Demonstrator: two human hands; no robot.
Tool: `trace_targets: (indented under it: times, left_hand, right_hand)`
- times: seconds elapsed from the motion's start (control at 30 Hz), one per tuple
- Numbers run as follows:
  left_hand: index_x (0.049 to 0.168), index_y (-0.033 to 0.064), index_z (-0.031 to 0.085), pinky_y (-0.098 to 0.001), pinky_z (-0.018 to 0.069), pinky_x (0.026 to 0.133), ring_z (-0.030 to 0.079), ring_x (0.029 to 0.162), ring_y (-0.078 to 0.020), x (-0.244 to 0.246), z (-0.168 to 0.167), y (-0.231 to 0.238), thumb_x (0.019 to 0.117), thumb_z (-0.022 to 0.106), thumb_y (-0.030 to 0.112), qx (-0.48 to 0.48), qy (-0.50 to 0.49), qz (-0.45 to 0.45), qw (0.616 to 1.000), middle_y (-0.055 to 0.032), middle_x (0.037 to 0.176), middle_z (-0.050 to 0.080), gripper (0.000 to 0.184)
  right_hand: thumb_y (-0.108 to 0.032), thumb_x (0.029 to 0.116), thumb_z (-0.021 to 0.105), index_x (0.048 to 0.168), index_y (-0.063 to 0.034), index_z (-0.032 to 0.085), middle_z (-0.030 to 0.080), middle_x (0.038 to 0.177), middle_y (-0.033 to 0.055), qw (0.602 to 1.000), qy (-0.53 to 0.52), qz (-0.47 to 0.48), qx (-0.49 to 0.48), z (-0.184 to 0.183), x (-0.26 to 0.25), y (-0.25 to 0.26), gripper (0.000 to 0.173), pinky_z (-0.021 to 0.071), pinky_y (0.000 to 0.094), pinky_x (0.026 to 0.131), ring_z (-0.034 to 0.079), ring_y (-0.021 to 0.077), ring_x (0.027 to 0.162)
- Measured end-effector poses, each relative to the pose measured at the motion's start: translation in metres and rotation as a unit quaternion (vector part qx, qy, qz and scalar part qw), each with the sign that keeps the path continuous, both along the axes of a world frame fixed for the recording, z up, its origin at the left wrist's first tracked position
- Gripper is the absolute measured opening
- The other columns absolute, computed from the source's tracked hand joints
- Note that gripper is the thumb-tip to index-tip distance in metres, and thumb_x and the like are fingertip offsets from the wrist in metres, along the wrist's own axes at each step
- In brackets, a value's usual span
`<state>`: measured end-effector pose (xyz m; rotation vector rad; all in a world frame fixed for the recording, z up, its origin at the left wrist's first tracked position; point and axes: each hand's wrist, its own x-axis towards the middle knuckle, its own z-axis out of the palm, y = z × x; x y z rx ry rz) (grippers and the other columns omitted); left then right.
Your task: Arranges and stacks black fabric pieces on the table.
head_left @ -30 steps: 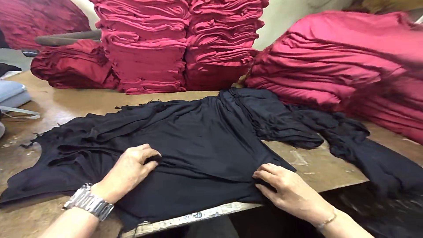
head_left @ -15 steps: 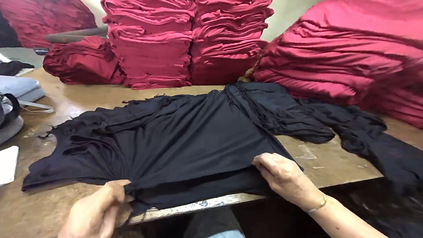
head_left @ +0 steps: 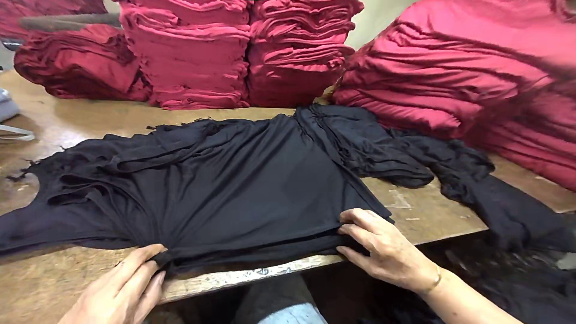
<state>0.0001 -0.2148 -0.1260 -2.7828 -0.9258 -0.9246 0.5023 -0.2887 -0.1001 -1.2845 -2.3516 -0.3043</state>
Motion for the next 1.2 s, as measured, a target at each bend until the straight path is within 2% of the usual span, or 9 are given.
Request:
trace_targets:
  times: [0.13,0.23,0.43,0.63,0.8,0.9,0.97,1.07,1.2]
  left_hand:
    - [0.103,-0.0002,0.062,-0.0407,0.0598,0.072,0.072,0.091,-0.0297,0.006,0.026,0.010,0.1033,0.047,0.019,0.039,0.019,0.042,0.998,-0.0201,0.104,0.070,0.025]
    - [0.105,-0.0130,0.067,-0.0598,0.0571,0.066,0.072,0.077,-0.0442,0.040,0.084,0.001,0.0903,0.053,0.000,-0.029,0.029,0.120,0.992,-0.0262,0.090,0.071,0.024]
    - [0.112,-0.0007,0.062,-0.0405,0.0451,0.043,0.059,0.050,-0.0228,0.007,0.098,0.045,0.1025,0.043,0.015,0.118,0.050,0.010,0.992,-0.0104,0.071,0.064,0.027]
    - [0.080,0.0127,0.074,-0.0247,0.0551,0.060,0.064,0.070,-0.0052,0.011,0.098,0.052,0.0866,0.050,0.010,-0.020,-0.020,-0.010,1.000,-0.0035,0.104,0.070,0.025]
    - [0.093,0.0004,0.076,-0.0508,0.0594,0.077,0.072,0.088,-0.0322,0.021,0.099,0.074,0.0904,0.054,0.000,0.022,0.007,0.063,0.998,-0.0185,0.105,0.070,0.021]
    - [0.105,-0.0089,0.071,-0.0560,0.0535,0.091,0.067,0.105,-0.0422,0.028,0.128,0.091,0.0984,0.049,-0.001,0.085,-0.023,0.097,0.991,-0.0285,0.122,0.064,0.025]
    - [0.111,-0.0103,0.069,-0.0534,0.0502,0.098,0.063,0.114,-0.0407,0.028,0.137,0.096,0.1001,0.052,0.007,0.091,-0.030,0.095,0.991,-0.0287,0.131,0.060,0.027]
    - [0.106,-0.0046,0.073,-0.0551,0.0548,0.093,0.067,0.111,-0.0370,0.014,0.110,0.095,0.0959,0.058,0.018,0.031,-0.001,0.076,0.997,-0.0231,0.128,0.064,0.029]
    - [0.108,0.0020,0.074,-0.0443,0.0561,0.093,0.066,0.114,-0.0249,-0.002,0.070,0.053,0.0956,0.059,0.041,-0.044,-0.004,0.075,0.996,-0.0148,0.128,0.065,0.044]
  right_hand:
    - [-0.046,0.0916,0.070,0.096,-0.0094,0.074,0.069,0.111,0.0089,1.000,-0.004,0.004,0.016,0.003,-0.011,0.006,0.037,0.0524,0.0418,0.098,0.064,0.0221,0.109]
    - [-0.028,0.0906,0.068,0.088,-0.0087,0.075,0.070,0.103,0.0104,0.999,0.000,0.009,0.042,0.006,-0.021,0.013,0.021,0.0573,0.0385,0.088,0.067,0.0232,0.100]
    - [-0.023,0.0940,0.066,0.085,-0.0108,0.076,0.069,0.098,0.0016,0.994,0.075,0.053,-0.053,0.023,-0.017,0.028,0.018,0.0583,0.0256,0.079,0.066,0.0097,0.091]
    - [-0.023,0.0926,0.065,0.081,-0.0159,0.077,0.068,0.092,-0.0066,0.985,0.091,0.056,-0.135,0.040,-0.005,0.040,0.019,0.0557,0.0178,0.073,0.064,0.0010,0.085]
    - [-0.006,0.0870,0.058,0.098,0.0041,0.066,0.067,0.088,0.0152,0.998,0.037,-0.026,0.034,0.067,-0.015,0.062,0.017,0.0586,0.0419,0.067,0.067,0.0247,0.074]
    - [0.000,0.0886,0.053,0.106,0.0063,0.062,0.067,0.101,0.0195,0.992,0.073,-0.015,0.099,0.091,-0.024,0.078,0.021,0.0588,0.0409,0.084,0.069,0.0276,0.092]
    - [0.000,0.0908,0.049,0.095,0.0029,0.063,0.065,0.105,0.0166,0.989,0.101,0.048,0.097,0.094,-0.025,0.083,0.015,0.0558,0.0356,0.092,0.065,0.0243,0.102]
    - [-0.001,0.0848,0.053,0.077,-0.0098,0.069,0.065,0.105,0.0084,0.993,0.082,0.088,-0.001,0.075,-0.017,0.079,0.020,0.0567,0.0308,0.080,0.064,0.0166,0.096]
    - [0.000,0.0826,0.051,0.085,-0.0108,0.077,0.069,0.109,0.0073,0.997,0.019,0.059,-0.038,0.058,-0.009,0.063,0.028,0.0582,0.0352,0.085,0.067,0.0184,0.101]
